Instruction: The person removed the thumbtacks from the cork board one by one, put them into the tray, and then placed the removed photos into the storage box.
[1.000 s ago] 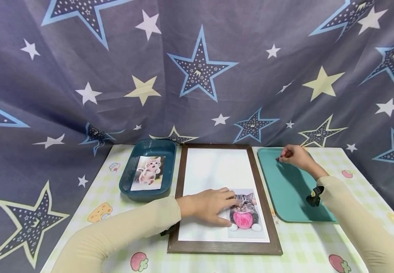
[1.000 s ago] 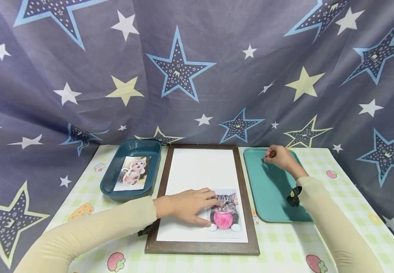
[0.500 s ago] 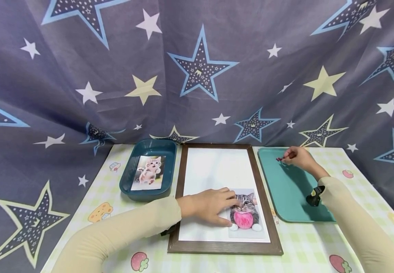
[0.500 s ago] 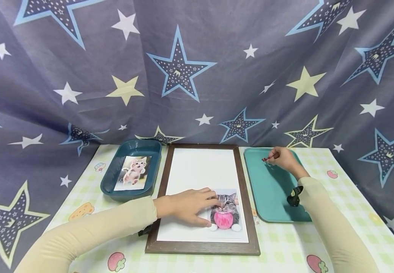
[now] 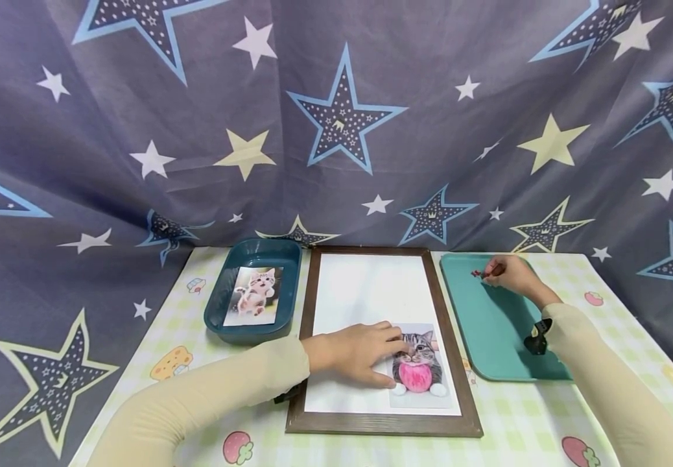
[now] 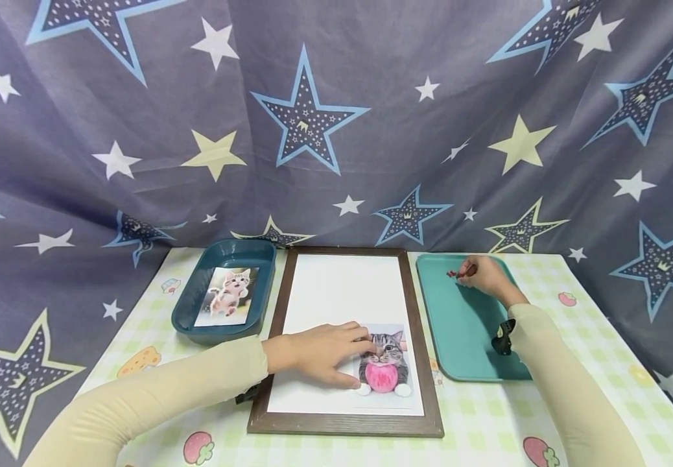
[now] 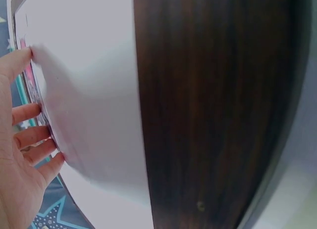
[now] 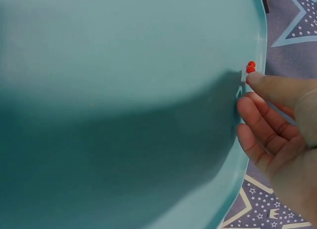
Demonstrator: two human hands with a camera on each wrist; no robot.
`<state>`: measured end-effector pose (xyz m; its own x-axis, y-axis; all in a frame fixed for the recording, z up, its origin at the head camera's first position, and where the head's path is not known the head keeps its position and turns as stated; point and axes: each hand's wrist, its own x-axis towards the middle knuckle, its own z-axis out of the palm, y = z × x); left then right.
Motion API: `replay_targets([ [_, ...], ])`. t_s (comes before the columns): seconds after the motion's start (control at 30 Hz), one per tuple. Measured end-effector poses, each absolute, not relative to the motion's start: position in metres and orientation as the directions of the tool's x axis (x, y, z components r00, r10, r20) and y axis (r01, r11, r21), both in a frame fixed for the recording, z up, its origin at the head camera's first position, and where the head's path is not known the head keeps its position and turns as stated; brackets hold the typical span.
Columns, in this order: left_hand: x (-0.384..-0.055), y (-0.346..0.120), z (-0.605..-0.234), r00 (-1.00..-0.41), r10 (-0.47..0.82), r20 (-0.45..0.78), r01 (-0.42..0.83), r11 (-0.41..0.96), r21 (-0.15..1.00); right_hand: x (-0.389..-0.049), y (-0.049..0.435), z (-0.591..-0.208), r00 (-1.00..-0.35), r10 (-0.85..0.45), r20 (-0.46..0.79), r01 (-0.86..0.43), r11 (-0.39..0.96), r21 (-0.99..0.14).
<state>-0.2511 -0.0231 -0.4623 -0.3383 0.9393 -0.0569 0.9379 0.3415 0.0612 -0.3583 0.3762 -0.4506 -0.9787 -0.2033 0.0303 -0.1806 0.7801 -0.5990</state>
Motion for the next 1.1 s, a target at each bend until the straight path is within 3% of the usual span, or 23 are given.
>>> replay_targets([
  [0.57,-0.2511,-0.0214,-0.4633,-0.34,0.939,-0.045,0.938,0.343,0.055,-0.3598,0.3766,-0.45,-0.978,-0.207,0.024,-0.185,0.809,-0.559],
  [1.1,-0.2495,-0.0226,-0.4591,-0.349,0.935,-0.057,0.932,0.353,0.079,-0.3639,0.3786,-0.4535,-0.982,-0.181,-0.053,-0.113,0.788,-0.605],
])
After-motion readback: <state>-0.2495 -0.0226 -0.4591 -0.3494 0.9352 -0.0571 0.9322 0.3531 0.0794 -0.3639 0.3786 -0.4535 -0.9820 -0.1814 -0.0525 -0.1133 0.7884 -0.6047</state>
